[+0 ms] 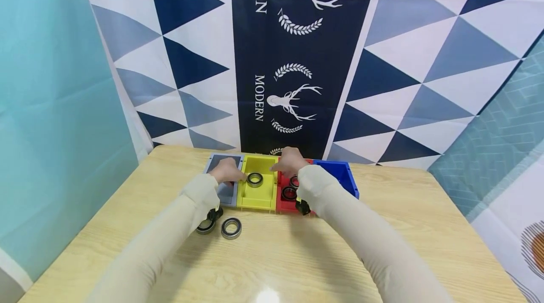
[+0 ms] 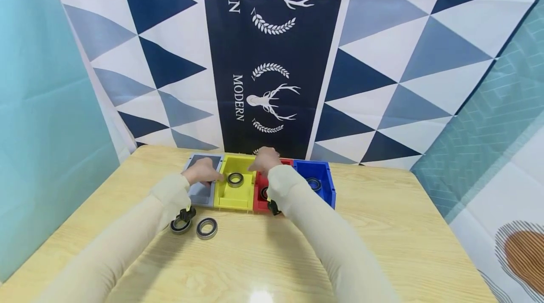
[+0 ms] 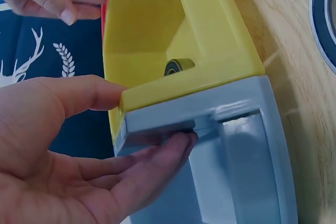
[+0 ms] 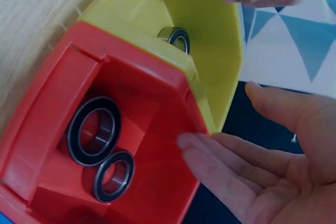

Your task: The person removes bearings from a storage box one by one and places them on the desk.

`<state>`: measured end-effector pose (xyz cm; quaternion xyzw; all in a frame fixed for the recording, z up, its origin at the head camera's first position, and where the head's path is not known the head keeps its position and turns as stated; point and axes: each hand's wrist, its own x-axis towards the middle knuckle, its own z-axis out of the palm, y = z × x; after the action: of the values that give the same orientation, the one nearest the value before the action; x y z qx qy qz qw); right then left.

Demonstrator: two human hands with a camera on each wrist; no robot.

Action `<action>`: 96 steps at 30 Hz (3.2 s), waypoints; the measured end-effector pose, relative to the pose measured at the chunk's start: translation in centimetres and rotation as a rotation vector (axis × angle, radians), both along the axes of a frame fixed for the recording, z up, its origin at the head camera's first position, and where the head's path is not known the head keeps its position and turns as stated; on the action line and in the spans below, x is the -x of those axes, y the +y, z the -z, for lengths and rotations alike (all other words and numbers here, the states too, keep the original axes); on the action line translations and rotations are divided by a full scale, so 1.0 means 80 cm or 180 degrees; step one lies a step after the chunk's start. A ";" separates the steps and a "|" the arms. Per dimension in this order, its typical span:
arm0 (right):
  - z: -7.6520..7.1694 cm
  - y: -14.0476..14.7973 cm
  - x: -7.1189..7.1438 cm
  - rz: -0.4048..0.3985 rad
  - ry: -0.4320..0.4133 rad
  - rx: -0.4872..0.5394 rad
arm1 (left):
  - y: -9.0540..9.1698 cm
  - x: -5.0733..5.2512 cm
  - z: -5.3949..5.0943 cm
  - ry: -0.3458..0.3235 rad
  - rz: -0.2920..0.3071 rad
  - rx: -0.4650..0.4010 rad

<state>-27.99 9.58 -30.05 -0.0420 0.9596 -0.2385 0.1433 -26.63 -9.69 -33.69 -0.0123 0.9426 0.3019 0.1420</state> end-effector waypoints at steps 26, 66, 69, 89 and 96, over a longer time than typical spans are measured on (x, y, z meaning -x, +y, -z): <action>0.016 -0.073 0.025 -0.1294 0.0064 -0.1054 | -0.004 0.010 0.005 -0.0038 -0.0219 -0.0186; 0.078 -0.092 0.046 -0.1339 0.0030 -0.0871 | -0.006 0.017 0.006 -0.0042 -0.0102 0.0000; 0.086 -0.093 0.047 -0.1211 0.0066 -0.0796 | -0.006 0.017 0.005 -0.0008 -0.0121 0.0000; 0.059 -0.088 0.037 -0.1297 0.0217 -0.0745 | -0.004 0.020 0.004 0.0039 -0.0216 -0.0054; 0.052 -0.073 0.025 -0.1790 0.0851 -0.0933 | -0.005 0.022 0.004 0.0077 -0.0189 0.0005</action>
<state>-29.95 3.76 -34.17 -0.3148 0.9448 -0.0417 0.0809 -28.43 -10.06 -34.05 -0.0367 0.9438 0.3053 0.1215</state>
